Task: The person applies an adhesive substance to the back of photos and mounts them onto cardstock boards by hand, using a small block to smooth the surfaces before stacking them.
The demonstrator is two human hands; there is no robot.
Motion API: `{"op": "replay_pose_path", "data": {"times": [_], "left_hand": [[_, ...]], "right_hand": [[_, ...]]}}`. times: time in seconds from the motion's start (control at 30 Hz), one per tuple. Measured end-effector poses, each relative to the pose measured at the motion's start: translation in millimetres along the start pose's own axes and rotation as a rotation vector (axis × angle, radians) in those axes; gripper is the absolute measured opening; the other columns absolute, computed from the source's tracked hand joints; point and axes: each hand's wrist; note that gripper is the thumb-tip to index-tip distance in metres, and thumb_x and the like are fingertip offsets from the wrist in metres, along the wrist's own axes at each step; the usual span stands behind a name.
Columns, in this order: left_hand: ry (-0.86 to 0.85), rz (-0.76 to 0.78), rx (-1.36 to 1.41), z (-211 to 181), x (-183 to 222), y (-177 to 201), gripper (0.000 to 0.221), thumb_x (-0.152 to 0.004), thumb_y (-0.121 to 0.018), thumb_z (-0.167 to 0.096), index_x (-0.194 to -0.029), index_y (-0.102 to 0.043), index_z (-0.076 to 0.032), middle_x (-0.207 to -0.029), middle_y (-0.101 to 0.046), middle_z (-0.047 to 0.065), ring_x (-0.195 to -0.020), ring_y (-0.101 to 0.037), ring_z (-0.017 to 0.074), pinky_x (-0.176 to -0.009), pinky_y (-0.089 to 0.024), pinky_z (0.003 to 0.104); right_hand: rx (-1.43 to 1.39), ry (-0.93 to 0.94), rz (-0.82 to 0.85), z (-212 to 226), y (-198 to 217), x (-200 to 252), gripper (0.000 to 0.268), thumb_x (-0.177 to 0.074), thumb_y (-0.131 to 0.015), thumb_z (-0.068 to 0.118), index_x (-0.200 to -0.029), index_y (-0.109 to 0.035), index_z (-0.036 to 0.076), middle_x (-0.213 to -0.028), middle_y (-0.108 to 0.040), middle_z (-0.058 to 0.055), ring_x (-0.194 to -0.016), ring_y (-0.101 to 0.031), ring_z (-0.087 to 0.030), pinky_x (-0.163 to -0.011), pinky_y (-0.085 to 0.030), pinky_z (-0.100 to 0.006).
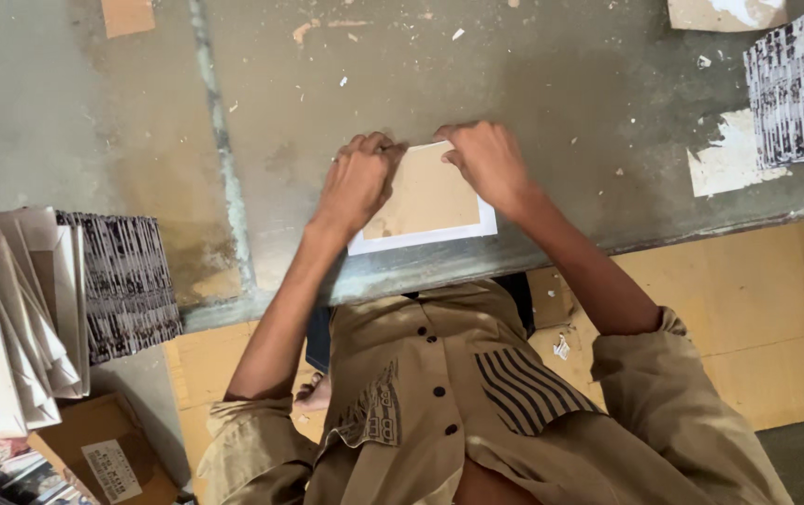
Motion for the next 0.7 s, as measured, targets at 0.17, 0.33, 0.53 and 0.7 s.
{"op": "replay_pose_path", "data": {"times": [0.17, 0.33, 0.53, 0.7], "left_hand": [[-0.133, -0.147, -0.295, -0.2, 12.6, -28.3, 0.042, -0.092, -0.062, -0.006, -0.134, -0.064, -0.003, -0.126, -0.062, 0.017, -0.119, -0.057, 0.0344, -0.101, -0.048, 0.052], [-0.117, -0.153, -0.375, 5.8, 31.0, -47.6, 0.046, -0.093, -0.06, -0.011, -0.138, -0.057, 0.002, -0.134, -0.06, 0.018, -0.13, -0.054, 0.0361, -0.107, -0.043, 0.052], [0.171, -0.008, -0.454, 38.8, 99.2, 20.7, 0.058, -0.099, -0.052, -0.022, -0.154, -0.047, -0.004, -0.157, -0.047, 0.017, -0.143, -0.043, 0.0377, -0.119, -0.031, 0.056], [0.302, -0.001, -0.505, 31.6, 106.2, 16.0, 0.054, -0.1, -0.049, -0.034, -0.145, -0.047, -0.006, -0.165, -0.039, 0.017, -0.15, -0.036, 0.0355, -0.121, -0.026, 0.055]], "right_hand": [[0.413, 0.25, -0.151, 12.3, -54.9, 14.9, 0.047, -0.092, -0.058, 0.014, -0.136, -0.062, 0.001, -0.141, -0.064, -0.013, -0.127, -0.064, -0.024, -0.108, -0.048, -0.036], [0.673, 0.215, -0.131, 18.6, -85.4, 37.1, 0.06, -0.097, -0.056, 0.024, -0.149, -0.048, -0.005, -0.153, -0.055, -0.016, -0.142, -0.051, -0.024, -0.124, -0.03, -0.042], [0.555, -0.042, -0.064, -27.1, -28.7, 69.5, 0.078, -0.106, -0.052, 0.053, -0.154, -0.047, -0.009, -0.157, -0.049, -0.024, -0.147, -0.041, -0.037, -0.126, -0.017, -0.055], [0.574, -0.176, -0.015, -21.5, -4.1, 67.4, 0.063, -0.109, -0.045, 0.062, -0.13, -0.058, 0.003, -0.162, -0.042, -0.018, -0.156, -0.029, -0.042, -0.121, -0.005, -0.064]]}}
Point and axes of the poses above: each hand's wrist, its own x-axis away from the middle knuckle, its own y-axis out of the back of the hand, z = x × y
